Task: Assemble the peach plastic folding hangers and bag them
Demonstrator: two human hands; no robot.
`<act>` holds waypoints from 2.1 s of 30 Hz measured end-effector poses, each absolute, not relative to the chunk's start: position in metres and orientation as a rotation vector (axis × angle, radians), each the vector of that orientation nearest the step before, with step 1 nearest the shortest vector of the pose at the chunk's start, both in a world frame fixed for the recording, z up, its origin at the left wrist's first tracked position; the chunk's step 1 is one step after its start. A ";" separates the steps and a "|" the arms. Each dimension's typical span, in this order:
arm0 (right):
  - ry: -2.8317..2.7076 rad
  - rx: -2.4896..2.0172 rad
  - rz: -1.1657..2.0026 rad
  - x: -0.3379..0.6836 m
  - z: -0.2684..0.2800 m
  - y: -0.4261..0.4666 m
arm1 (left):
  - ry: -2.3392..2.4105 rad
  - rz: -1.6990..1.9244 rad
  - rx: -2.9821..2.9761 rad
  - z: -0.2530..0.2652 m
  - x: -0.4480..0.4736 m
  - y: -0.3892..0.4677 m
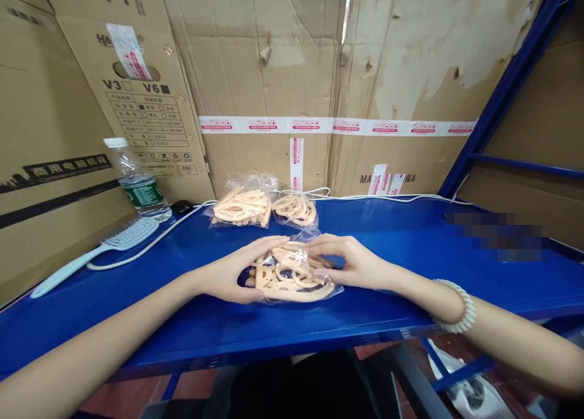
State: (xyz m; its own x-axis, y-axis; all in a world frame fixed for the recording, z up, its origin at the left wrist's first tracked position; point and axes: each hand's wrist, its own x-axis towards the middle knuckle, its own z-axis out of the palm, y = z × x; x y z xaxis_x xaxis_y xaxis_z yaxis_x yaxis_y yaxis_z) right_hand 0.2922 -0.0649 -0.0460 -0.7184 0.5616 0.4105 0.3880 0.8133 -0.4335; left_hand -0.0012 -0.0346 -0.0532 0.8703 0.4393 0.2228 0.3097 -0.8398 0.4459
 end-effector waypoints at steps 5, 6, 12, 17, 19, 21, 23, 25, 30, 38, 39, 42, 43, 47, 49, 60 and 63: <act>-2.559 -0.860 0.338 0.290 -0.046 -0.066 | 0.578 0.455 2.669 -0.055 0.000 -0.035; -2.573 -0.902 0.318 0.288 -0.045 -0.067 | 0.590 0.449 2.681 -0.056 0.000 -0.035; -2.588 -1.115 0.361 0.279 -0.034 -0.070 | 0.688 0.463 2.711 -0.060 0.002 -0.036; -2.569 -1.133 0.472 0.276 -0.030 -0.073 | 0.714 0.487 2.715 -0.061 0.004 -0.037; -2.534 -1.164 0.509 0.276 -0.032 -0.072 | 0.724 0.494 2.715 -0.061 0.004 -0.038; -2.470 -1.231 0.510 0.277 -0.035 -0.072 | 0.724 0.507 2.719 -0.062 0.003 -0.038; -2.419 -1.279 0.500 0.278 -0.038 -0.072 | 0.721 0.512 2.730 -0.062 0.003 -0.039; -2.405 -1.280 0.489 0.279 -0.040 -0.074 | 0.717 0.514 2.738 -0.063 0.003 -0.039; -2.450 -1.182 0.355 0.279 -0.038 -0.082 | 0.736 0.505 2.730 -0.062 0.002 -0.037; -2.262 -1.125 0.530 0.312 -0.024 -0.077 | 0.771 0.453 2.707 -0.062 -0.001 -0.035; -2.239 -1.108 0.600 0.317 -0.023 -0.075 | 0.774 0.450 2.700 -0.062 0.000 -0.036; -2.219 -1.087 0.636 0.329 -0.025 -0.073 | 0.779 0.452 2.659 -0.060 0.001 -0.038; -2.237 -1.095 0.563 0.330 -0.029 -0.074 | 0.780 0.466 2.638 -0.060 0.002 -0.038; -2.365 -1.060 0.174 0.326 -0.051 -0.085 | 0.805 0.612 2.574 -0.057 0.009 -0.040; -2.392 -1.043 0.066 0.324 -0.062 -0.093 | 0.792 0.703 2.592 -0.057 0.013 -0.041; -2.294 -0.895 -0.079 0.348 -0.072 -0.119 | 0.914 1.210 2.587 -0.057 0.016 -0.034; -2.273 -0.861 -0.098 0.356 -0.075 -0.124 | 0.903 1.179 2.602 -0.057 0.015 -0.036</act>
